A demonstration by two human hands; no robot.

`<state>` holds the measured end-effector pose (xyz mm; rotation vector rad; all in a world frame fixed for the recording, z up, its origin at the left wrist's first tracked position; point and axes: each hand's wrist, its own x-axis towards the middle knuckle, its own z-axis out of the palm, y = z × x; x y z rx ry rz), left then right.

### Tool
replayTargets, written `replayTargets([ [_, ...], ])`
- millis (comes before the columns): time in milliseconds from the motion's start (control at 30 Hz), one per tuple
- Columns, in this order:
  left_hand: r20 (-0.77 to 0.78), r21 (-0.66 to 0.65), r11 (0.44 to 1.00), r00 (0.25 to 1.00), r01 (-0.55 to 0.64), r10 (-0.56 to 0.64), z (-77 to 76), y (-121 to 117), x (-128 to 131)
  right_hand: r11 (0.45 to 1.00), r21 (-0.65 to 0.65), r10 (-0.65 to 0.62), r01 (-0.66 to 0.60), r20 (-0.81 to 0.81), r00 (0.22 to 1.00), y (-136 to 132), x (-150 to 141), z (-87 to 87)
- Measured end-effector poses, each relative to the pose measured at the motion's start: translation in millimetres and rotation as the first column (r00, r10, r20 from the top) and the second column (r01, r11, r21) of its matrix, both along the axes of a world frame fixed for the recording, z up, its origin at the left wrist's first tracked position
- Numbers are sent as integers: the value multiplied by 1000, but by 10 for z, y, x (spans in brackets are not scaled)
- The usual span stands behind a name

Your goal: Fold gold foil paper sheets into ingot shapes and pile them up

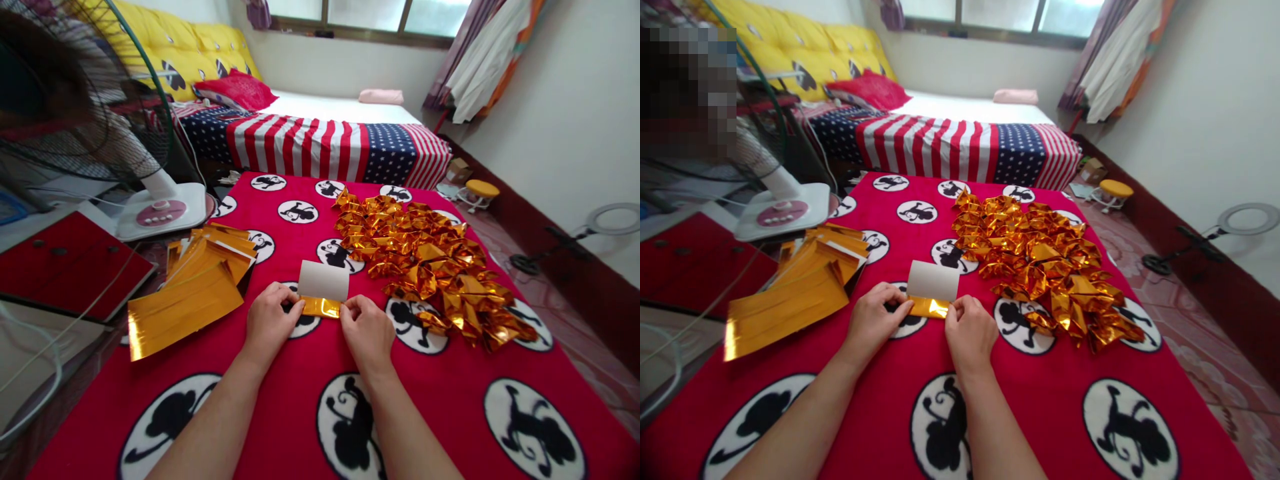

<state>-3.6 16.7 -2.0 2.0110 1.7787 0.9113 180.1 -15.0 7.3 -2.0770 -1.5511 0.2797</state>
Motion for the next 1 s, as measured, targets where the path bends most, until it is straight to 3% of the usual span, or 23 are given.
replayTargets([
  [233,44,-101,992,995,-82,86,19,22,18,987,140,82,-74,-52,995,-23,-2,-40],
  [567,98,-209,977,994,-26,47,58,76,-29,981,185,95,-62,-176,980,-18,42,-108],
  [700,65,-140,989,997,52,-43,69,54,-56,987,162,52,-4,-295,954,-20,44,-101],
  [833,255,-55,991,962,120,-102,21,53,-86,985,173,71,12,-463,884,-12,45,-96],
  [1000,566,-151,975,823,161,-49,-17,54,-92,964,265,183,-18,-615,767,-4,25,-101],
])
